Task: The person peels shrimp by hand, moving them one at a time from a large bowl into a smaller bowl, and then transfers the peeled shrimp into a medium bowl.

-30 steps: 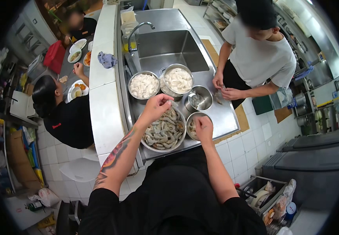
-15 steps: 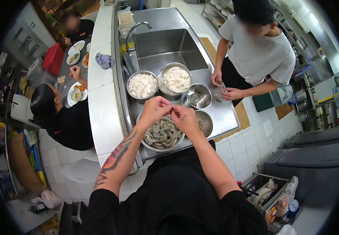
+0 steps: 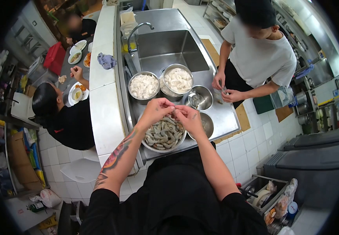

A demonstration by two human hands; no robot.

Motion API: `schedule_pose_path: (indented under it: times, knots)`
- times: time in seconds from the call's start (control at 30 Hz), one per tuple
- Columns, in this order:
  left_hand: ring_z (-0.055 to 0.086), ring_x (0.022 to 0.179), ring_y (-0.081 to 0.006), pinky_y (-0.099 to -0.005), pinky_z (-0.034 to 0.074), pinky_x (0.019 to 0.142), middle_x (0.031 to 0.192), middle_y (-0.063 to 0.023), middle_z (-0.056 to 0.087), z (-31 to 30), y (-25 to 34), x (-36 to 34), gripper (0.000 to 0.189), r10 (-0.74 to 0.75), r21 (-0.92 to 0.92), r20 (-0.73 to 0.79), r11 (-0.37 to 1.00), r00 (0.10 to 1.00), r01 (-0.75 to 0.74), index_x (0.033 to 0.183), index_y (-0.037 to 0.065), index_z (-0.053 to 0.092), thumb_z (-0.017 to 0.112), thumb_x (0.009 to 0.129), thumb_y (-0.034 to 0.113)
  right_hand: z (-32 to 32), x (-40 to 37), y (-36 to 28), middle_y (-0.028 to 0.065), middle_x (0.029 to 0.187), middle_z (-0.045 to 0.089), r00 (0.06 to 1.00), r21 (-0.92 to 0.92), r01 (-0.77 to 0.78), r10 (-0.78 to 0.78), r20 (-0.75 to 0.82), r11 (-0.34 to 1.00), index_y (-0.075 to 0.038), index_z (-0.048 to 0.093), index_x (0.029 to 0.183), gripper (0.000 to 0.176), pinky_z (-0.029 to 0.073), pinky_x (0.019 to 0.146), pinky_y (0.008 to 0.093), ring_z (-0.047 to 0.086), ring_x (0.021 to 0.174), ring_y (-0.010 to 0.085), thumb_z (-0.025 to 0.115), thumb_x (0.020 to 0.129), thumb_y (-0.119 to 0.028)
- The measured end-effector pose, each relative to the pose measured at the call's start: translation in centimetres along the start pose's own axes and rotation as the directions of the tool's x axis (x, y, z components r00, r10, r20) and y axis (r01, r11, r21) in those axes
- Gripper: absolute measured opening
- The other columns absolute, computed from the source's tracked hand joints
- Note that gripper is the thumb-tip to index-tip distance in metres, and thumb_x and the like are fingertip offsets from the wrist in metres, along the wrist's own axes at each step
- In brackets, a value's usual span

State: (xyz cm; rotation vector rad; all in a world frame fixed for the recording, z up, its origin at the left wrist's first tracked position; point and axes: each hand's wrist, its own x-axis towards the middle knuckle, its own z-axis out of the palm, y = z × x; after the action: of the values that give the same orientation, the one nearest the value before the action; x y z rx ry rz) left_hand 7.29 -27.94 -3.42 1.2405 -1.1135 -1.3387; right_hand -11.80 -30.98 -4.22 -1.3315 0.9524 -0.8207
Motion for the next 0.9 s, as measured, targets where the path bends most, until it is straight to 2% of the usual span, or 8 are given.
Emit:
schedule_pose_path:
  times: [0.1,0.23,0.33,0.43,0.53,0.6,0.83,0.9]
  knots:
    - [0.068,0.076,-0.0093,-0.0234,0.057,0.070,0.090,-0.0062,0.073,0.1,0.3,-0.1,0.019,-0.025,0.052,-0.005,0.998,1.000,0.026,0.105,-0.003,0.070,0.073,0.094,0.012,0.3,-0.4,-1.0,0.0139,0.087,0.077,0.983,-0.311,0.177,-0.182,0.013,0.934,0.004,0.072,0.111,0.024,0.059,0.070,0.0285,0.074,0.076,0.0146,0.070,0.093,-0.011]
    - [0.069,0.079,-0.0095,-0.0237,0.057,0.072,0.093,-0.0075,0.073,0.3,0.9,-0.3,0.017,-0.068,0.056,-0.004,0.996,0.998,0.069,0.105,-0.002,0.070,0.072,0.095,0.012,0.2,0.3,0.2,0.0131,0.086,0.076,0.982,-0.353,0.176,-0.189,-0.003,0.919,0.006,0.072,0.111,0.024,0.059,0.069,0.0274,0.074,0.078,0.0146,0.069,0.095,-0.013]
    - [0.068,0.081,-0.0090,-0.0243,0.056,0.074,0.095,-0.0066,0.073,0.2,0.7,-0.3,0.017,-0.057,-0.003,0.000,0.998,0.998,0.057,0.108,-0.002,0.071,0.072,0.094,0.009,-0.1,0.2,-0.4,0.0133,0.083,0.076,0.999,-0.094,-0.038,0.036,-0.030,0.995,0.007,0.072,0.107,0.023,0.059,0.067,0.0274,0.074,0.076,0.0152,0.067,0.097,-0.013]
    - [0.066,0.083,-0.0084,-0.0250,0.055,0.075,0.095,-0.0041,0.073,0.2,1.2,-0.5,0.021,0.129,0.263,0.050,0.955,0.990,-0.138,0.112,-0.001,0.072,0.072,0.092,0.005,-0.4,-0.3,-0.9,0.0069,0.085,0.073,0.996,0.232,-0.093,0.094,0.007,0.968,0.006,0.071,0.101,0.021,0.060,0.069,0.0277,0.071,0.073,0.0140,0.062,0.100,-0.012]
    - [0.065,0.084,-0.0077,-0.0258,0.054,0.077,0.095,-0.0021,0.073,0.7,1.4,-0.8,0.025,0.114,0.263,0.069,0.956,0.991,-0.129,0.115,0.000,0.072,0.072,0.091,0.004,-1.0,-0.6,0.7,0.0134,0.085,0.075,0.997,0.101,-0.044,0.050,-0.060,0.994,0.006,0.072,0.096,0.019,0.058,0.064,0.0284,0.073,0.072,0.0160,0.066,0.096,-0.013]
    - [0.069,0.084,-0.0108,-0.0277,0.055,0.077,0.091,-0.0052,0.074,0.9,1.0,-0.6,0.022,0.196,0.243,0.023,0.950,0.980,-0.195,0.112,0.000,0.073,0.072,0.090,0.005,-1.7,-1.4,1.9,0.0154,0.086,0.073,0.987,-0.430,0.090,-0.137,-0.080,0.898,0.003,0.073,0.098,0.015,0.056,0.065,0.0308,0.074,0.073,0.0188,0.068,0.094,-0.012]
    - [0.065,0.084,-0.0074,-0.0255,0.053,0.076,0.095,-0.0018,0.073,0.6,0.9,-0.4,0.020,0.111,0.174,-0.020,0.979,0.994,-0.106,0.113,0.003,0.074,0.070,0.094,0.009,-9.0,-3.5,7.7,0.0151,0.086,0.071,0.954,-0.602,0.080,-0.235,-0.183,0.794,-0.002,0.074,0.101,0.014,0.055,0.071,0.0348,0.072,0.076,0.0255,0.070,0.090,-0.010]
    - [0.066,0.084,-0.0074,-0.0266,0.054,0.077,0.094,-0.0025,0.073,0.7,0.8,-0.3,0.020,0.068,0.277,-0.003,0.959,0.998,-0.064,0.111,0.002,0.074,0.071,0.093,0.009,-10.4,-4.1,8.6,0.0149,0.090,0.070,0.931,-0.901,0.133,-0.365,-0.029,0.412,-0.004,0.074,0.105,0.017,0.056,0.075,0.0344,0.072,0.080,0.0272,0.071,0.089,-0.010]
